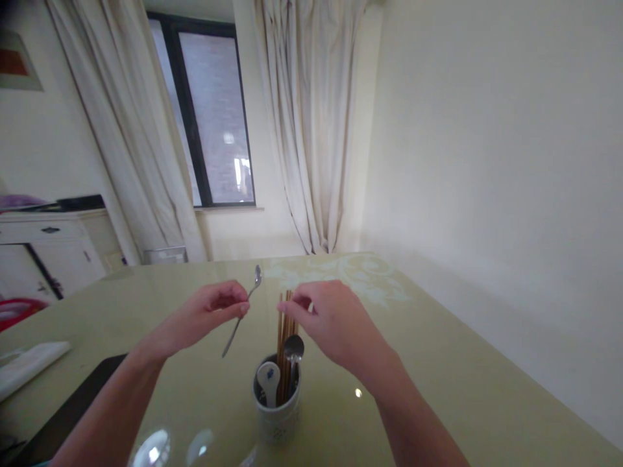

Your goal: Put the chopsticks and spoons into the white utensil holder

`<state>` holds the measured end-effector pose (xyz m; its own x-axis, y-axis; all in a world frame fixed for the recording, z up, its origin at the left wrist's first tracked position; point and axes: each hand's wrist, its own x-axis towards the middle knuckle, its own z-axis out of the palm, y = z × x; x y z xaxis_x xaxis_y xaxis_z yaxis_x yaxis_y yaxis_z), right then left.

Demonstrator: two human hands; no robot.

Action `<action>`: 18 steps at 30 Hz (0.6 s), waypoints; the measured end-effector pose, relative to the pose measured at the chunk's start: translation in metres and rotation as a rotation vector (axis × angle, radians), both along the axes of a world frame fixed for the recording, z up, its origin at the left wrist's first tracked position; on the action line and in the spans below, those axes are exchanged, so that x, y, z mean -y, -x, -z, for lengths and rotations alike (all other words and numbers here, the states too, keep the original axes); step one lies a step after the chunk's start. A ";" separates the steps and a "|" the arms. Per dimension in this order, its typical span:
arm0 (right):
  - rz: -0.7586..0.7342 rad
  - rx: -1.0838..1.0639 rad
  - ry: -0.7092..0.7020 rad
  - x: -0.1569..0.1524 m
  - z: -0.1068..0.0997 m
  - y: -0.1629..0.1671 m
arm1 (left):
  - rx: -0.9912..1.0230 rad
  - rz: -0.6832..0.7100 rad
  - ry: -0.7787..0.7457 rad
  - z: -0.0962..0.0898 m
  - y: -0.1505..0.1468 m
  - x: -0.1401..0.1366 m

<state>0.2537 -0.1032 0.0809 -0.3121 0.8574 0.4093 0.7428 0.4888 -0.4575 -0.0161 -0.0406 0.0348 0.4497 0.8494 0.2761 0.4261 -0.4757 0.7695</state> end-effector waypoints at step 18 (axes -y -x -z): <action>-0.115 -0.307 -0.092 0.010 -0.003 0.007 | 0.031 0.170 0.015 -0.017 -0.040 0.037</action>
